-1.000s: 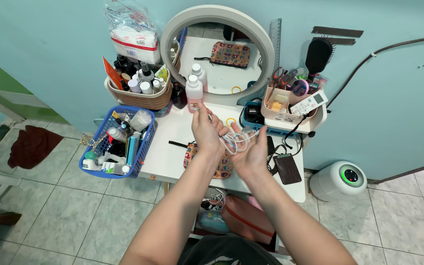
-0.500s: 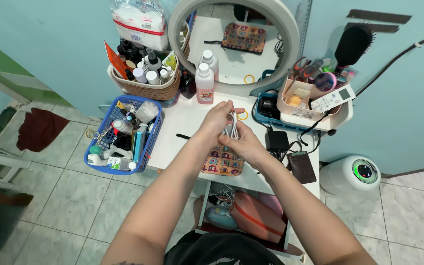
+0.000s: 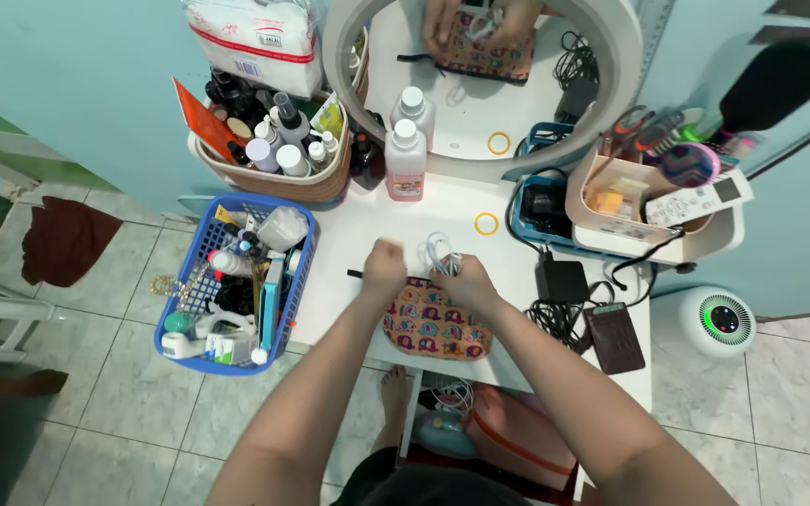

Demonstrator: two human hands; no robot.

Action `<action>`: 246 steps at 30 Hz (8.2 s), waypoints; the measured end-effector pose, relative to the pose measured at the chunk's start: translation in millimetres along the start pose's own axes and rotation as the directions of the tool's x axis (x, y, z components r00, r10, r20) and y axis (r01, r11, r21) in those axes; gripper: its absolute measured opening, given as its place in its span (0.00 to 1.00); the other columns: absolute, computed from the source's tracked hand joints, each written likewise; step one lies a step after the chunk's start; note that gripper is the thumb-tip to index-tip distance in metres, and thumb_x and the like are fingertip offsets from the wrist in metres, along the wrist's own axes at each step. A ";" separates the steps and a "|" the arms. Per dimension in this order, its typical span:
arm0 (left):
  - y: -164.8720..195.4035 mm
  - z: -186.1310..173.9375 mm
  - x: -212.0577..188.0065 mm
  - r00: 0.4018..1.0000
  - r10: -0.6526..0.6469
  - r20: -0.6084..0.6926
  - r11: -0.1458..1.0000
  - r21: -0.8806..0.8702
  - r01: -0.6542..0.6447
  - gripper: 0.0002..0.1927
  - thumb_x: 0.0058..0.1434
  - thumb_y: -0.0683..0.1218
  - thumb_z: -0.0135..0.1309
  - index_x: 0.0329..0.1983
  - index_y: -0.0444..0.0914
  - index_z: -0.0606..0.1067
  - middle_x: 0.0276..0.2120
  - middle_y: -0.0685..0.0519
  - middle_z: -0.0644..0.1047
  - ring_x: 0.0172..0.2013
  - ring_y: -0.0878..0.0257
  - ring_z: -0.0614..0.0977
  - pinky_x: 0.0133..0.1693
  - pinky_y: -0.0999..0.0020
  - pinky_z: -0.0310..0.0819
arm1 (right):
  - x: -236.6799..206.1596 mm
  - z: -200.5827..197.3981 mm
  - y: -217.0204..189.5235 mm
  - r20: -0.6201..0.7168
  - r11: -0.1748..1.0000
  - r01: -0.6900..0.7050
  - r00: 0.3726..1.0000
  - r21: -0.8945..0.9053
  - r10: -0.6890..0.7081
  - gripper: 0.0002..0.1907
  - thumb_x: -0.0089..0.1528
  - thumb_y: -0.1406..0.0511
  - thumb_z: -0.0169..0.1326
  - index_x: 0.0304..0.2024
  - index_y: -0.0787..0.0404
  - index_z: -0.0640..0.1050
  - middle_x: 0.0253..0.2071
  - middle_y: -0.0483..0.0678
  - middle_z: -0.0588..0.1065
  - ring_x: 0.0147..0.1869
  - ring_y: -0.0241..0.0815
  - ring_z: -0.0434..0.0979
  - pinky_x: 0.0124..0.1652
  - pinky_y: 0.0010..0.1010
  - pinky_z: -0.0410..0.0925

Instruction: The person carries a water bottle to a backpack on a chair and places it inside. They gather small items from a vanity table and drawers, fill a drawstring pouch and a zippered pouch with toiletries and cables, then place the pouches and a wallet into the backpack.

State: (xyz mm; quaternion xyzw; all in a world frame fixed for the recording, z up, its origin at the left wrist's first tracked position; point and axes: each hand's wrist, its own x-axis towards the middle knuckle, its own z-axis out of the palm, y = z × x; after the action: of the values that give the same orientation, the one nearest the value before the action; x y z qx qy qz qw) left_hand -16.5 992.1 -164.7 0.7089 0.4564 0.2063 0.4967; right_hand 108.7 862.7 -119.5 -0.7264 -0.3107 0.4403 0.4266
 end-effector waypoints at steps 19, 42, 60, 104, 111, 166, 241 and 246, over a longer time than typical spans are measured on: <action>-30.5 7.5 -53.0 0.978 0.092 0.185 0.894 0.418 -0.163 0.17 0.45 0.46 0.70 0.35 0.38 0.77 0.38 0.46 0.77 0.41 0.48 0.79 0.43 0.54 0.75 | 39.7 40.6 50.1 -0.231 0.893 -0.430 0.890 -0.134 0.394 0.20 0.57 0.58 0.69 0.34 0.71 0.81 0.27 0.52 0.78 0.28 0.39 0.78 0.30 0.32 0.70; 98.5 -36.8 -148.1 0.845 0.532 -0.053 0.845 -0.025 -0.534 0.09 0.59 0.37 0.58 0.42 0.38 0.82 0.32 0.49 0.81 0.37 0.54 0.80 0.40 0.62 0.75 | -56.4 -23.6 33.8 -0.573 0.979 0.195 0.797 -0.056 -0.191 0.11 0.63 0.64 0.58 0.31 0.66 0.77 0.22 0.47 0.76 0.24 0.33 0.70 0.26 0.30 0.64; 168.2 -87.5 -195.5 0.787 0.609 0.093 0.710 0.377 -0.595 0.05 0.59 0.46 0.61 0.36 0.42 0.84 0.37 0.55 0.81 0.37 0.52 0.82 0.38 0.58 0.76 | -149.9 -101.9 2.1 -0.653 0.813 0.461 0.745 0.355 -0.138 0.04 0.67 0.65 0.55 0.38 0.57 0.74 0.24 0.36 0.67 0.24 0.26 0.61 0.24 0.20 0.55; 222.9 -79.2 -199.0 0.683 0.576 0.450 0.617 0.309 -0.724 0.19 0.47 0.36 0.53 0.43 0.37 0.82 0.50 0.46 0.81 0.52 0.49 0.81 0.52 0.57 0.73 | -91.7 2.3 -44.4 0.190 0.516 0.408 0.886 -0.753 -0.424 0.31 0.61 0.49 0.50 0.65 0.51 0.70 0.67 0.54 0.68 0.69 0.53 0.67 0.64 0.43 0.62; 217.0 -79.1 -196.4 0.768 0.502 0.397 0.716 0.308 -0.627 0.24 0.48 0.37 0.54 0.51 0.38 0.81 0.50 0.47 0.81 0.50 0.48 0.82 0.52 0.59 0.76 | -91.7 2.0 -30.4 -0.035 0.700 0.057 0.993 -0.712 -0.116 0.25 0.67 0.50 0.47 0.59 0.56 0.75 0.60 0.55 0.77 0.64 0.52 0.76 0.62 0.42 0.68; 212.6 -84.2 -92.1 0.882 0.248 0.401 0.844 0.358 -0.400 0.25 0.46 0.44 0.60 0.50 0.41 0.83 0.42 0.45 0.83 0.40 0.55 0.86 0.46 0.64 0.79 | -117.5 -137.2 17.4 -0.570 0.857 0.514 0.700 -0.015 -0.430 0.26 0.64 0.75 0.58 0.59 0.57 0.60 0.51 0.53 0.67 0.50 0.37 0.71 0.44 0.26 0.68; 177.5 -101.7 -227.8 0.975 0.089 0.203 0.990 -0.122 -0.065 0.19 0.52 0.36 0.54 0.49 0.31 0.81 0.30 0.48 0.83 0.18 0.65 0.81 0.19 0.70 0.75 | -203.8 -79.7 -30.9 0.154 0.828 0.549 0.833 -0.116 -0.531 0.26 0.54 0.70 0.64 0.55 0.65 0.77 0.37 0.48 0.77 0.41 0.39 0.75 0.44 0.31 0.72; 120.1 -132.3 -248.0 0.986 -0.034 0.163 0.998 -0.050 0.042 0.21 0.52 0.36 0.53 0.51 0.32 0.81 0.24 0.48 0.81 0.17 0.66 0.79 0.20 0.71 0.72 | -192.0 -26.6 75.7 0.051 0.950 -0.088 0.993 -0.301 0.108 0.18 0.64 0.57 0.57 0.44 0.63 0.85 0.37 0.54 0.80 0.39 0.43 0.78 0.41 0.36 0.69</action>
State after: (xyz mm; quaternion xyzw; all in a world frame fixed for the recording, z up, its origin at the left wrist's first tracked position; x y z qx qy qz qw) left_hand -185.7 838.2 38.1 0.7010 0.4224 0.1507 0.5546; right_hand 58.0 661.1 -108.6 -0.7817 -0.3511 0.4332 0.2793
